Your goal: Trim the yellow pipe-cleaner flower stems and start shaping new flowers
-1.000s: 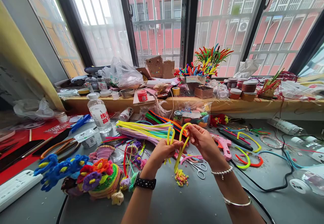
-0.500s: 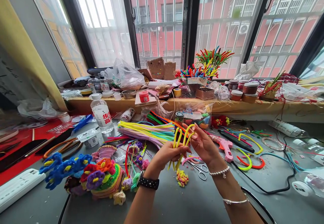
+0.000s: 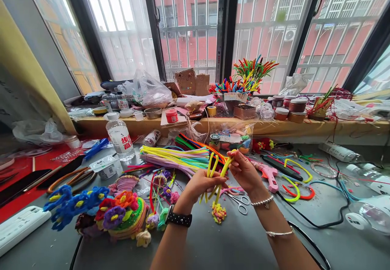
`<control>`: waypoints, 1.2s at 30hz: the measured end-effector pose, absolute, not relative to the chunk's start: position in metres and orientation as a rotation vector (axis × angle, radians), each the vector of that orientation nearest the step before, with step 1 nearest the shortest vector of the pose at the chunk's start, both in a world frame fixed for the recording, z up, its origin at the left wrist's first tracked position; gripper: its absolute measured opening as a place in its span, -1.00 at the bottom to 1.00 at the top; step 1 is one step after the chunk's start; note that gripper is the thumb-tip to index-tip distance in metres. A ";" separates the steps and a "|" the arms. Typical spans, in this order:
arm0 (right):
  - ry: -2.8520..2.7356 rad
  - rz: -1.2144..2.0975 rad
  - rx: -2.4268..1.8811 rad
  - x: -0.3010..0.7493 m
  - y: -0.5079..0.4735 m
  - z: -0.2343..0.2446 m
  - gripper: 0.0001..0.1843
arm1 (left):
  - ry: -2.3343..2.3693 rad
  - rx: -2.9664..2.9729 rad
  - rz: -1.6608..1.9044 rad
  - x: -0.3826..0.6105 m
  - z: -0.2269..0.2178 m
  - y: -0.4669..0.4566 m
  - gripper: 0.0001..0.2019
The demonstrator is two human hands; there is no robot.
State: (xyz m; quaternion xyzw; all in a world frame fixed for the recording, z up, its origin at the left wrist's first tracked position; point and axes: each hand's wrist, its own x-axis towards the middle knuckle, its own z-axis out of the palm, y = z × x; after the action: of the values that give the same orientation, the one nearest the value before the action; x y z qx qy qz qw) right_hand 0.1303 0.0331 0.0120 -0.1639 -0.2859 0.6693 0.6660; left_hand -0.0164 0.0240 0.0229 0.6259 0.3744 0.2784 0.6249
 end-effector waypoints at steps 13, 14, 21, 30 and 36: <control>-0.691 1.504 -0.468 0.129 0.034 0.009 -0.86 | 0.862 1.464 0.601 -0.014 0.032 0.018 -0.66; -0.707 1.497 -0.470 0.129 0.034 0.009 -0.86 | 0.867 1.456 0.607 -0.014 0.032 0.018 -0.65; -0.730 1.466 -0.455 0.131 0.030 0.011 -0.89 | 0.877 1.410 0.671 -0.013 0.028 0.020 -0.68; -0.779 1.465 -0.425 0.134 0.034 0.006 -0.82 | 0.798 1.337 0.790 -0.010 0.022 0.025 -0.69; -0.768 1.512 -0.402 0.133 0.029 0.018 -0.67 | 0.827 1.364 0.802 -0.008 0.025 0.022 -0.69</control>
State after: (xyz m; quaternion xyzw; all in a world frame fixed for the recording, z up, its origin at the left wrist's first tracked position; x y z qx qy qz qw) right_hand 0.1333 0.0286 0.0185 -0.1763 -0.3371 0.6639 0.6438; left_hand -0.0079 0.0224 0.0248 0.5951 0.3607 0.3497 0.6273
